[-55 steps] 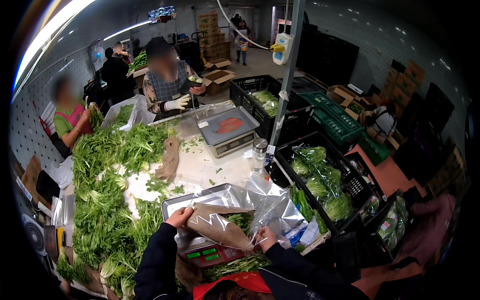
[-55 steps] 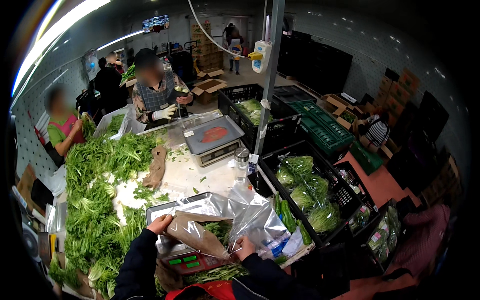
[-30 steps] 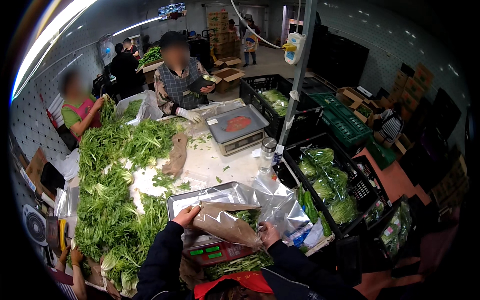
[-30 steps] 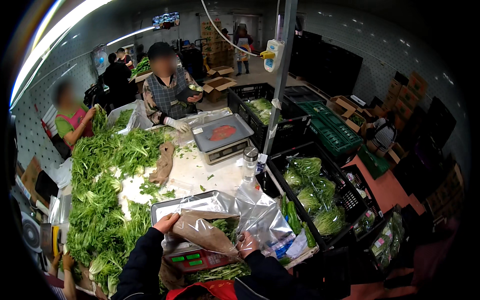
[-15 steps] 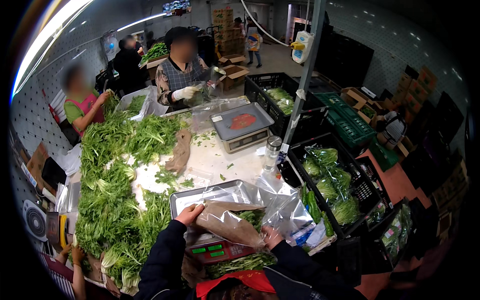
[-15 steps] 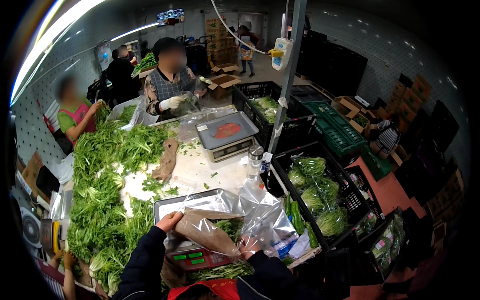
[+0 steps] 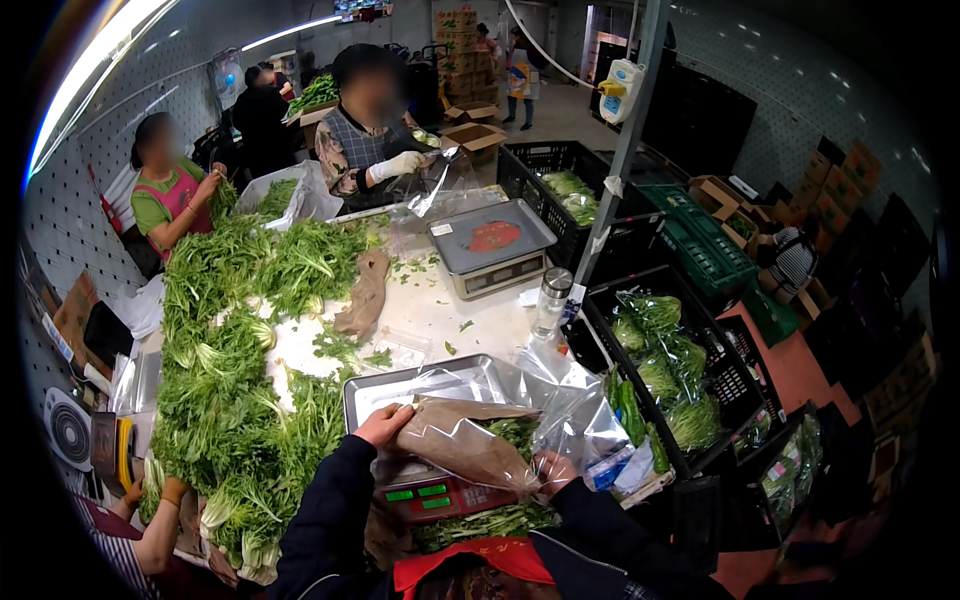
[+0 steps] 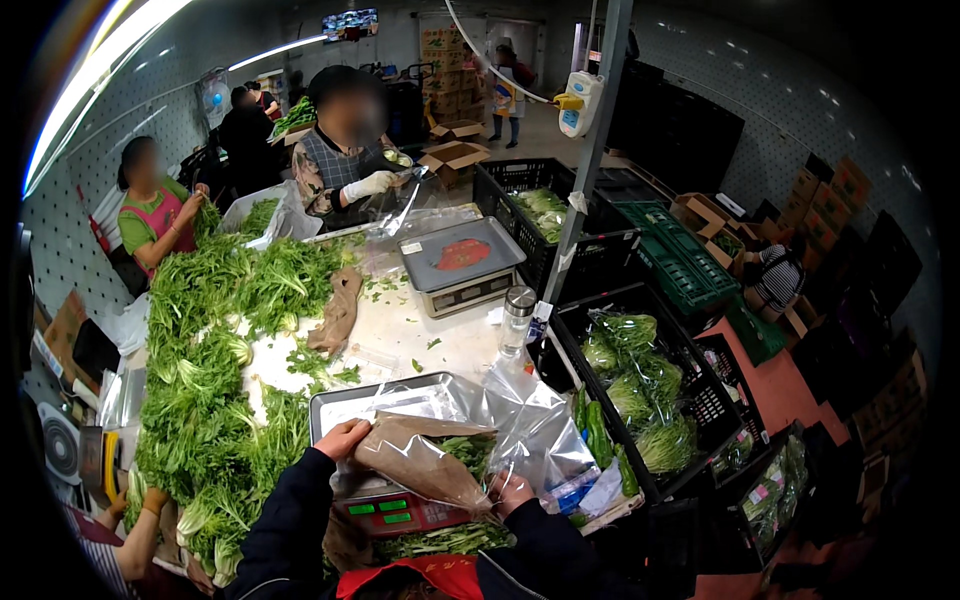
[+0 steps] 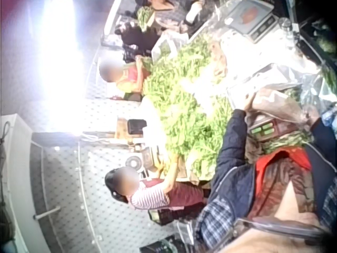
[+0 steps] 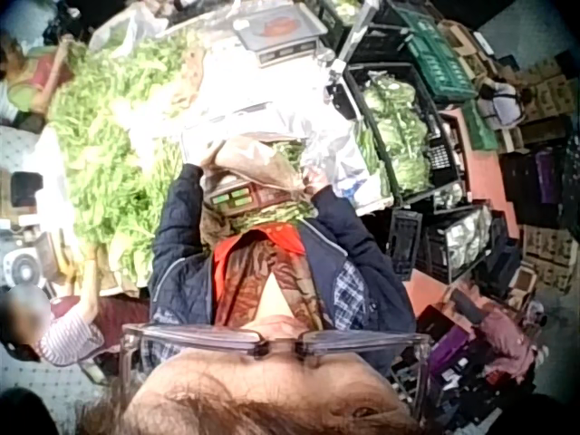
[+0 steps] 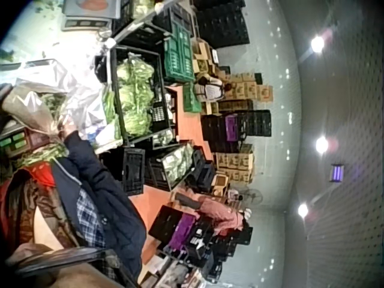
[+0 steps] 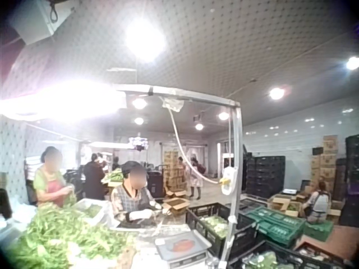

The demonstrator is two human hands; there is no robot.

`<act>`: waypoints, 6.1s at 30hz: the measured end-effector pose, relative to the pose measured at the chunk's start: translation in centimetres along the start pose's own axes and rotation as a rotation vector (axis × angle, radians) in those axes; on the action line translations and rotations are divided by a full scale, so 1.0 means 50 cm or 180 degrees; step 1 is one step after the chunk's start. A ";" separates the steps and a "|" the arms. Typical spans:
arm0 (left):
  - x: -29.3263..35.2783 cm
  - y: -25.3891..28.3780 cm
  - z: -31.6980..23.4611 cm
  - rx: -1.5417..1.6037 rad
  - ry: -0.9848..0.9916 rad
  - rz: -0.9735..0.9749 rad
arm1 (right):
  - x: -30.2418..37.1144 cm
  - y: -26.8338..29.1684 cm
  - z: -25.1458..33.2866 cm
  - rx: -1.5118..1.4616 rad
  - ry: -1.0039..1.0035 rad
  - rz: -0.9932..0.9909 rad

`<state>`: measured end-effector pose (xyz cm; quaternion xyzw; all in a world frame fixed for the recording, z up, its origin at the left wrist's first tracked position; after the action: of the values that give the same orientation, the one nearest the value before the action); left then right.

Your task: The person selects leafy green vegetables from a large pile on a table, trims the ends by hand, weighs them on a digital scale, and wraps them in plastic bags. The wrapped vegetables are placed into a crate. Other workers are visible in the background performing similar tasks.

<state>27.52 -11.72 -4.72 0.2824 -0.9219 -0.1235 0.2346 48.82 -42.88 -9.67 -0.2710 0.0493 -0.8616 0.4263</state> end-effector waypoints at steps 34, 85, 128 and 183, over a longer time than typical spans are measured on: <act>-0.021 -0.010 0.031 0.0200 -0.0185 0.0049 | -0.099 0.043 -0.050 0.1702 0.1157 -0.0198; 0.283 -0.147 -0.002 0.4383 -0.0587 0.0148 | 0.140 -0.081 0.500 0.0819 0.2363 -0.0246; 0.402 -0.326 0.262 0.1350 0.0323 0.0286 | -0.009 -0.257 0.111 0.1222 0.1428 0.0909; 0.209 0.015 -0.165 0.1756 -0.1667 -0.1860 | 0.022 -0.329 0.364 0.2232 0.3704 -0.0974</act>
<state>23.68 -17.93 6.45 0.5409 -0.8304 -0.0020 -0.1339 45.90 -30.69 11.44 0.3846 -0.0502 -0.8823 0.2668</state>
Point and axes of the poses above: each hand's wrist, its own x-axis away from the middle knuckle, its own y-axis out of the back of the hand, z = x × y, the point moved 1 cm from there along -x, towards the middle knuckle, and after that the axes turned 1 degree about -x, right-handed, at the moved point
